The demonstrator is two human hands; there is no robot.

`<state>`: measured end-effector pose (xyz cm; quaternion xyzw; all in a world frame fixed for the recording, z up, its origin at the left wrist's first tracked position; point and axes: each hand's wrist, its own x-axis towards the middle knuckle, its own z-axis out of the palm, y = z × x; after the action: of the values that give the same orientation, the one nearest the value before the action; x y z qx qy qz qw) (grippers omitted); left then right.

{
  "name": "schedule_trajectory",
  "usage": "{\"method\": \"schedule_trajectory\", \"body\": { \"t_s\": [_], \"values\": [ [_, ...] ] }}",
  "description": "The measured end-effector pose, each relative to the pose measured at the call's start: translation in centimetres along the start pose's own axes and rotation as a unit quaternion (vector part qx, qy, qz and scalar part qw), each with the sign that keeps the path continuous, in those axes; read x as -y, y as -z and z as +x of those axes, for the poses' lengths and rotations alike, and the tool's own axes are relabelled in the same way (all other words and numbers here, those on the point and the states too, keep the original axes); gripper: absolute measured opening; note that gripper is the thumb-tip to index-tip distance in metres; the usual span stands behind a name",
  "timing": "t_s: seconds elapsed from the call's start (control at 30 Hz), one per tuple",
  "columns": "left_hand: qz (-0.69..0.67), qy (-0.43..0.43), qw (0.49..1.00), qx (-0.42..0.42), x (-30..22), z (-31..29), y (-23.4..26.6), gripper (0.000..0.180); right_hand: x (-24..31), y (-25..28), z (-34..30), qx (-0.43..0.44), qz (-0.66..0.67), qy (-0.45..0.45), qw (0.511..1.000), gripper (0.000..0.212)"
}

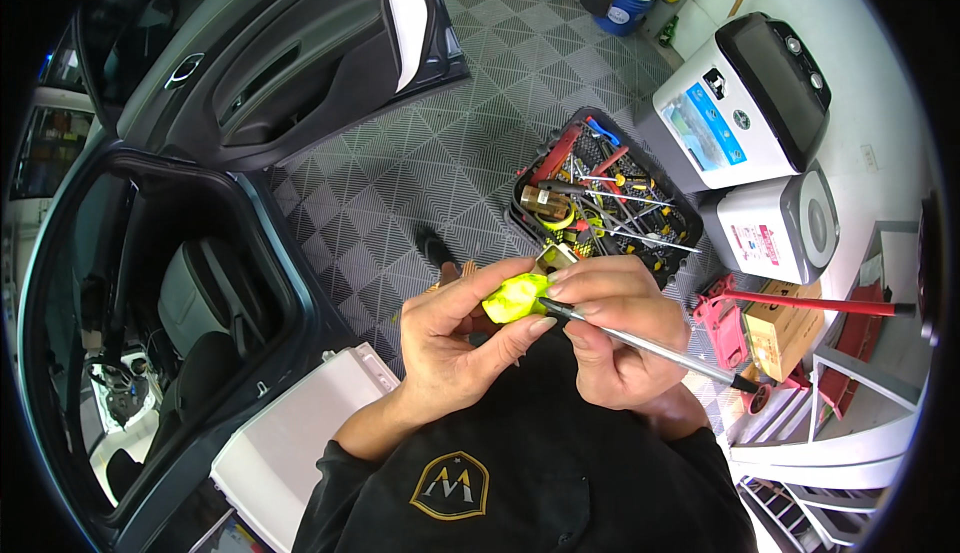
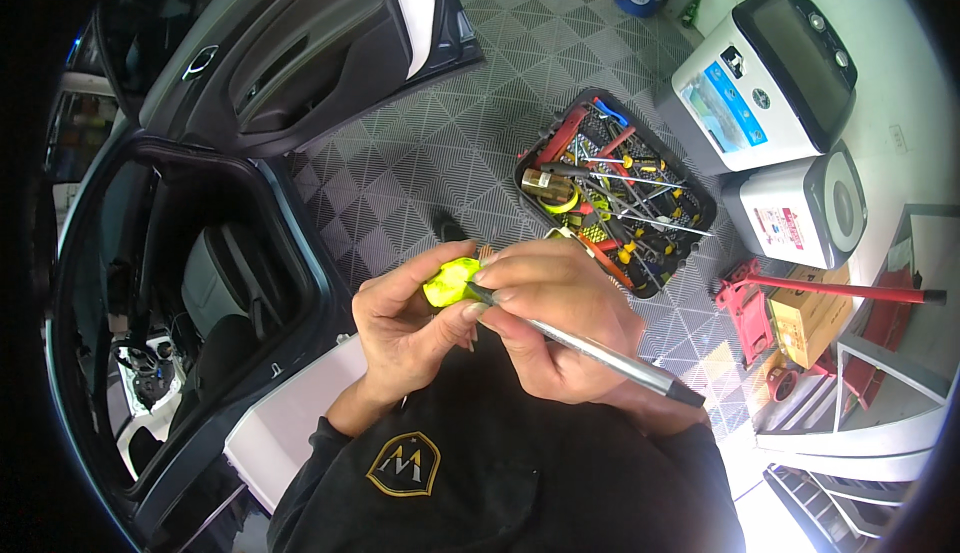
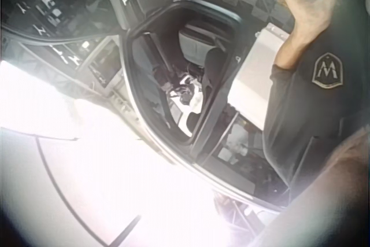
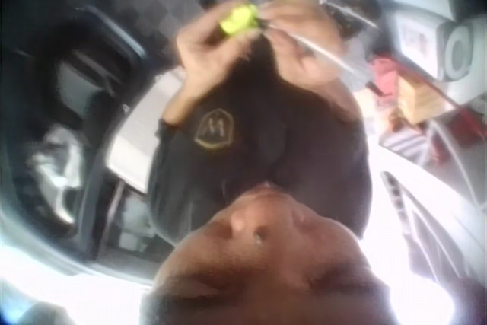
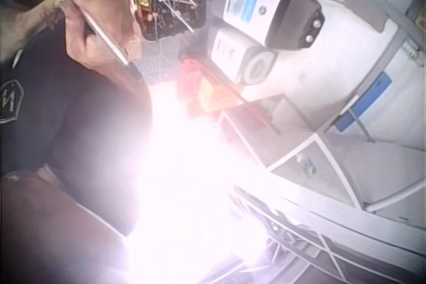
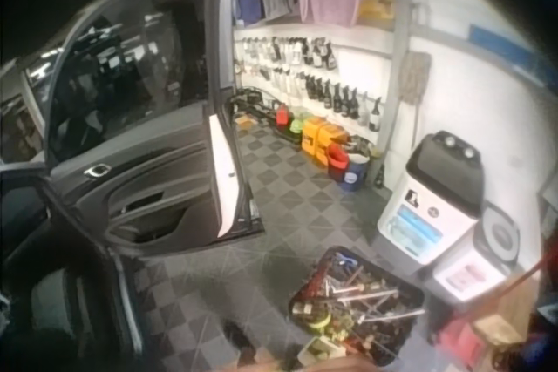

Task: The person removes a black rubber seal from the car door frame, then uses a yellow tape roll and a metal tool to prepare and apply a small piece of tape. They later use a red plastic pry tool to adjust the door panel and trim.

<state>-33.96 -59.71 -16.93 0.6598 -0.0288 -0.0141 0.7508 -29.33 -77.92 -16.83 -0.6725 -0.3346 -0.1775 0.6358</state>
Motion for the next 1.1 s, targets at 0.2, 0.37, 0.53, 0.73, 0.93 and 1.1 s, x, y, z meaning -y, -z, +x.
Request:
{"method": "schedule_trajectory", "body": {
  "t_s": [0.2, 0.37, 0.53, 0.73, 0.93, 1.1],
  "values": [
    [0.020, -0.009, 1.000, -0.014, 0.2, 0.0, 0.2, 0.046, 0.1, -0.7, -0.3, -0.017, -0.004, -0.007, 1.000, 0.023],
    [0.009, -0.006, 1.000, -0.019, 0.2, -0.3, 0.4, 0.045, 0.1, -0.8, -0.3, 0.009, -0.024, 0.000, 1.000, 0.021],
    [-0.004, 0.000, 0.999, -0.032, 0.4, -0.4, 0.5, 0.044, 0.0, -0.8, -0.5, 0.028, -0.028, 0.005, 0.999, 0.021],
    [-0.004, -0.007, 1.000, -0.030, 0.0, -0.2, 0.4, 0.044, 0.0, -1.1, -0.4, 0.007, -0.019, 0.021, 1.000, 0.021],
    [-0.042, 0.010, 0.999, -0.028, 0.1, -0.3, 0.3, 0.045, -0.2, -0.9, -0.6, 0.004, 0.010, 0.022, 1.000, 0.023],
    [-0.041, 0.008, 0.999, -0.026, 0.1, -0.2, 0.4, 0.046, -0.3, -0.9, -0.7, -0.015, 0.028, 0.017, 0.999, 0.024]
  ]
}}
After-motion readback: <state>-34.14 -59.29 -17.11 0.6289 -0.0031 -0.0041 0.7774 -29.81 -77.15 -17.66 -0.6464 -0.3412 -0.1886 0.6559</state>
